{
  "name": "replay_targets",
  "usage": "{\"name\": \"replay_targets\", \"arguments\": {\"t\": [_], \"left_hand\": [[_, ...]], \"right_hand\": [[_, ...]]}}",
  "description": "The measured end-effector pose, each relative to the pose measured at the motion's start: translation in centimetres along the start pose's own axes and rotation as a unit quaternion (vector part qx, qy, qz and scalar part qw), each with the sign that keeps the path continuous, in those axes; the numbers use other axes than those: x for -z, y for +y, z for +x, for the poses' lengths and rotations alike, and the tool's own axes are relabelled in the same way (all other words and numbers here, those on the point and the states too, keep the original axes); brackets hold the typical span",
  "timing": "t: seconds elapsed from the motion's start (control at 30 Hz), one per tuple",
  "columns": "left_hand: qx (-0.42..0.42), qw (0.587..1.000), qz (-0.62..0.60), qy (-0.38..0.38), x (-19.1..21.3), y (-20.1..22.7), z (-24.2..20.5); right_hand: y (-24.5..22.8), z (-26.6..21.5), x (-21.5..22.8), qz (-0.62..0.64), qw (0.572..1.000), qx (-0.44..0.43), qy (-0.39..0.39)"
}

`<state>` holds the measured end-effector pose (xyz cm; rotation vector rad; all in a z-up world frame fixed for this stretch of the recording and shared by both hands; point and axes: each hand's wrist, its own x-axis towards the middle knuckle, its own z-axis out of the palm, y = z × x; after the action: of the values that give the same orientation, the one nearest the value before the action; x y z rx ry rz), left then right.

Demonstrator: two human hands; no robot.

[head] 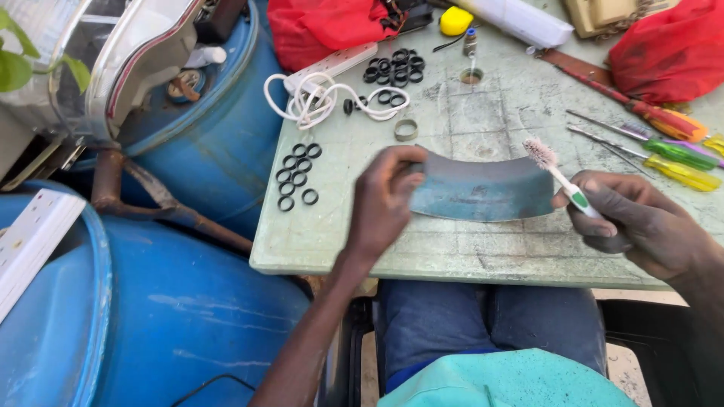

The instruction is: The person sits at a table and cleans small black rings one by one using a toothbrush. They pick up a ring from a pile on the table, scrub it with the toothbrush, and place it back down. The workspace contains various tools and parts.

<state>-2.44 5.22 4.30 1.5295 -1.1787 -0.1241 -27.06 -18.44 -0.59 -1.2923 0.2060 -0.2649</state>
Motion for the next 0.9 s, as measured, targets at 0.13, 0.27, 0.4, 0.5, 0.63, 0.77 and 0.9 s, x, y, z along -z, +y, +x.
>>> {"name": "replay_targets", "arguments": {"t": [0.13, 0.27, 0.4, 0.5, 0.63, 0.77, 0.9], "left_hand": [[0.104, 0.975, 0.185, 0.067, 6.9, -4.0, -4.4], [0.203, 0.916, 0.327, 0.113, 12.1, -8.1, -8.6], [0.172, 0.902, 0.384, 0.096, 13.6, -12.1, -9.9], [0.061, 0.915, 0.389, 0.092, 13.0, -15.2, -9.5], [0.052, 0.89, 0.441, 0.103, 9.7, -11.1, -4.3], [-0.07, 0.931, 0.35, 0.082, 5.0, -8.4, 3.5], [-0.067, 0.942, 0.322, 0.061, 2.3, -16.4, 15.0]], "right_hand": [[-0.7, -0.6, -2.4, -0.1, 0.99, -0.02, 0.097], [-0.7, -1.1, -3.6, -0.129, 0.984, -0.05, 0.116], [-0.7, -1.3, -4.5, -0.146, 0.986, -0.036, 0.076], [-1.0, -1.8, -4.8, -0.146, 0.986, -0.018, 0.083], [-2.2, -2.4, -4.8, -0.133, 0.986, 0.025, 0.101], [-1.3, -2.2, -3.8, -0.021, 0.992, 0.057, 0.112], [0.0, -1.6, -3.0, 0.071, 0.985, 0.075, 0.136]]}}
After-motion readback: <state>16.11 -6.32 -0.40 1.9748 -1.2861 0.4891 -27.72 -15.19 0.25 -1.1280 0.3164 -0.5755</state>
